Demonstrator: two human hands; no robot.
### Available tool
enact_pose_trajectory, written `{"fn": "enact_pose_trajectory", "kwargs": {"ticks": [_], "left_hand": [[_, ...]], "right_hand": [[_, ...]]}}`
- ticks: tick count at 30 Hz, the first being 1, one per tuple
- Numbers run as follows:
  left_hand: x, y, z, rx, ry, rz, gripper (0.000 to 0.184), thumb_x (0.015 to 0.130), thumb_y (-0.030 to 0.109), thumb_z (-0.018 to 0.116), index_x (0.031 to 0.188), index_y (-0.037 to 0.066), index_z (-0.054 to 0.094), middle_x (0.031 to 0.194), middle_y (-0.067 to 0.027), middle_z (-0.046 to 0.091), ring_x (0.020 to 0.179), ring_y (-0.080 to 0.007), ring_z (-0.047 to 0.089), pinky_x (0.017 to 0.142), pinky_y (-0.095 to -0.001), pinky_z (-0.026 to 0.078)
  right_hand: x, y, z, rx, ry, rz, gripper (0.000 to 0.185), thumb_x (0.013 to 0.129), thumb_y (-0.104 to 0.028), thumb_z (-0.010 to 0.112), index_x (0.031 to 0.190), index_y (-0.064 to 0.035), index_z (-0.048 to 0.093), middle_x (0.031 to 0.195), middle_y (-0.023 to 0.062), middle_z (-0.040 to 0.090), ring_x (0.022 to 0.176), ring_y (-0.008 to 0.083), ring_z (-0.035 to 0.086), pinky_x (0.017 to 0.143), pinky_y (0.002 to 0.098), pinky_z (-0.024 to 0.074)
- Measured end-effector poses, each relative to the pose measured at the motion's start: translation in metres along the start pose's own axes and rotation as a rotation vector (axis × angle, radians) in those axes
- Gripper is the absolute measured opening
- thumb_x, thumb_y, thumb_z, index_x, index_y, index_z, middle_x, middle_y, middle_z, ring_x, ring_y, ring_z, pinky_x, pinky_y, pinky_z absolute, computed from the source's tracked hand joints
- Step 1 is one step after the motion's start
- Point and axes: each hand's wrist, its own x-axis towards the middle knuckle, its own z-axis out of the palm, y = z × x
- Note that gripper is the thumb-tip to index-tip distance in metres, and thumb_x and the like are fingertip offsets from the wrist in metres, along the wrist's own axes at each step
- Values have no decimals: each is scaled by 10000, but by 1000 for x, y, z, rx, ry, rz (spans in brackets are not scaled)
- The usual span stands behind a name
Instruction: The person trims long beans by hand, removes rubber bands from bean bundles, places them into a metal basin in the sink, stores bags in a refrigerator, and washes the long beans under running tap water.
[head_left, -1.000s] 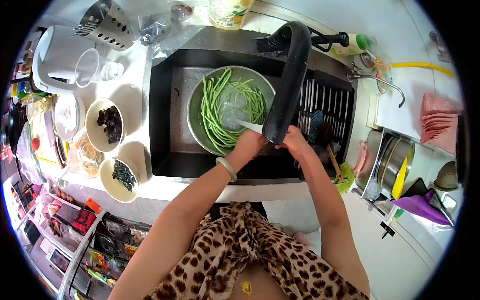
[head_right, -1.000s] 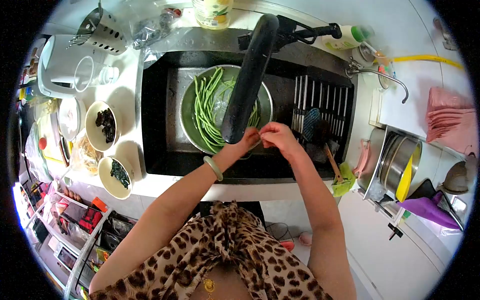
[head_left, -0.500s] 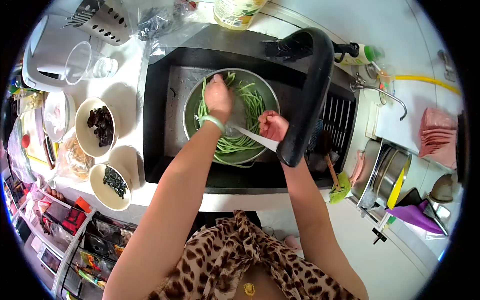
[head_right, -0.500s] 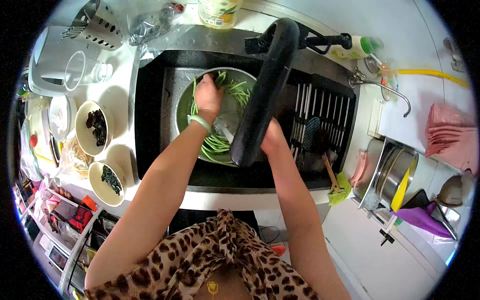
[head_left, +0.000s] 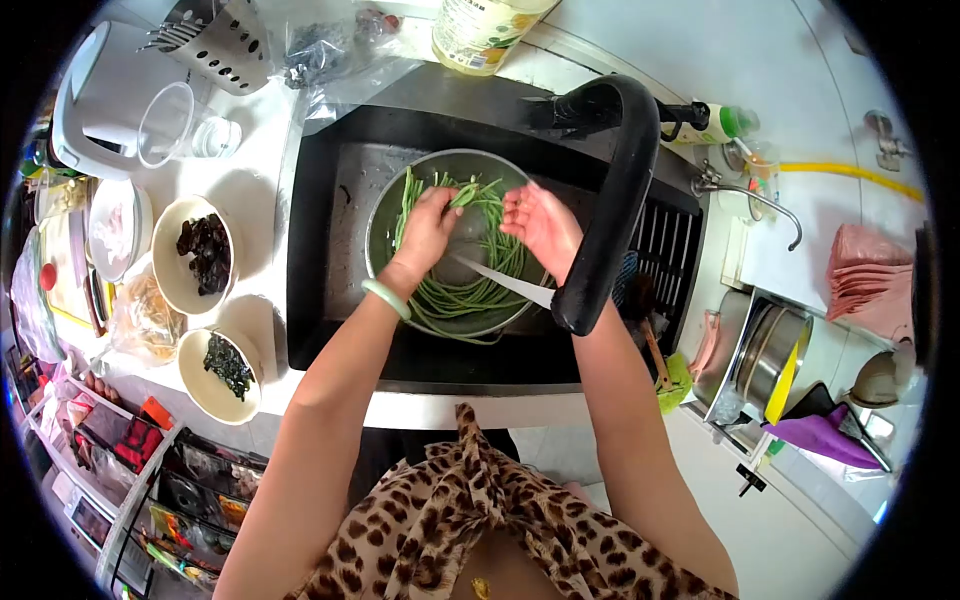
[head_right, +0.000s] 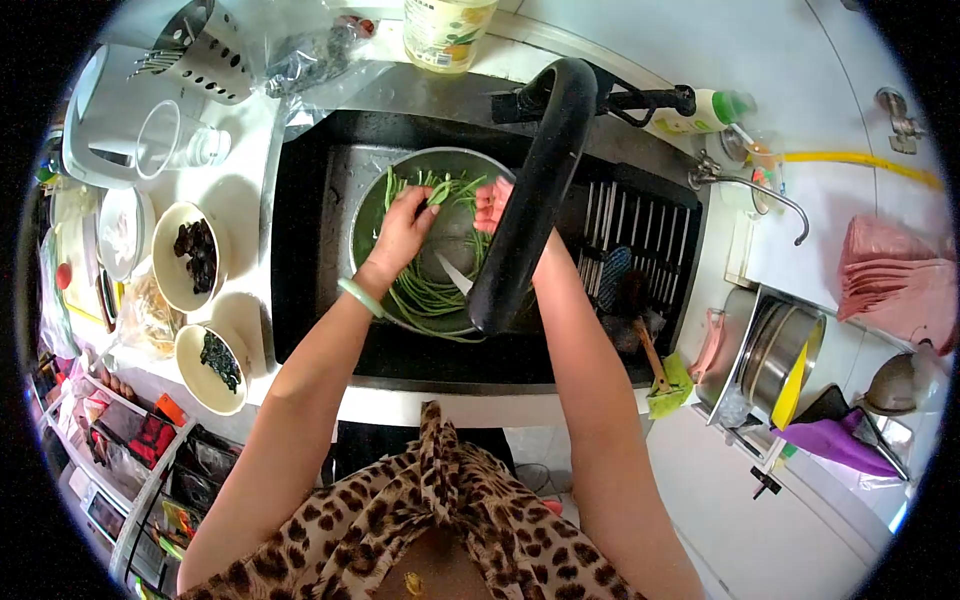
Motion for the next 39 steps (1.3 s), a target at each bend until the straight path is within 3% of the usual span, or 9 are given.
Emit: {"fn": "enact_pose_trajectory", "kwargs": {"ticks": [4, 6, 11, 24, 27, 29, 32, 36, 39], "left_hand": [[-9, 3, -10, -229, -127, -94, 199, 859, 75, 625, 1033, -5, 572, 881, -98, 602, 809, -172, 560, 750, -284, 455], [-12, 6, -16, -210, -138, -100, 204, 859, 81, 632, 1041, 3, 580, 880, -85, 610, 817, -154, 559, 752, -277, 455], [-15, 10, -21, -187, -175, -125, 236, 848, 100, 664, 1063, 23, 604, 904, -56, 630, 824, -122, 555, 750, -275, 461], [-12, 3, -26, -368, -333, -238, 221, 875, 130, 646, 1050, 1, 608, 913, -33, 619, 854, -97, 532, 778, -262, 455], [-7, 2, -27, -321, -405, -210, 210, 881, 131, 636, 1041, 1, 598, 901, -34, 609, 849, -93, 521, 767, -262, 450], [-5, 4, -29, -243, -437, -129, 201, 860, 133, 629, 1018, 13, 599, 877, -123, 632, 788, -203, 584, 736, -325, 464], [-5, 6, -27, -214, -476, -112, 191, 884, 125, 620, 1040, 19, 587, 845, -47, 589, 809, -101, 514, 732, -267, 442], [-5, 14, -11, -206, -321, -118, 167, 888, 121, 605, 1013, 14, 577, 824, -71, 593, 776, -129, 532, 714, -282, 445], [-8, 10, 11, -113, -58, -197, 184, 885, 145, 605, 985, 0, 550, 792, -111, 606, 719, -173, 545, 674, -320, 451]], "right_hand": [[20, -8, 11, -678, 107, -26, 264, 904, -329, 606, 921, -66, 596, 819, -3, 579, 759, 90, 554, 717, 250, 468], [26, -8, 13, -1189, 37, -73, 325, 889, -353, 627, 884, -31, 591, 765, -2, 554, 711, 84, 511, 664, 246, 435], [26, -6, 30, -1533, -99, -124, 290, 879, -299, 643, 873, -15, 582, 721, 1, 541, 654, 100, 463, 598, 273, 406], [21, 8, 12, -1367, -366, -193, 231, 895, -238, 592, 938, -12, 592, 783, 106, 596, 675, 195, 572, 621, 329, 451], [14, 5, 19, -1348, -395, -6, 261, 934, -277, 527, 957, -24, 586, 780, 86, 573, 684, 178, 561, 630, 324, 449], [13, 8, 16, -1222, -306, 209, 294, 969, -313, 461, 978, -49, 592, 812, -4, 599, 703, 109, 527, 646, 270, 472], [8, 9, 16, -1257, -262, 172, 267, 954, -292, 494, 917, -45, 589, 714, 22, 524, 665, 134, 533, 609, 292, 447], [10, 40, 8, -1149, -50, -111, 258, 948, -289, 511, 898, -48, 588, 683, 0, 500, 631, 112, 510, 576, 275, 435], [4, 57, 27, -463, 271, -101, 232, 943, -263, 537, 853, -52, 572, 669, -34, 478, 587, 75, 449, 556, 249, 391]]}}
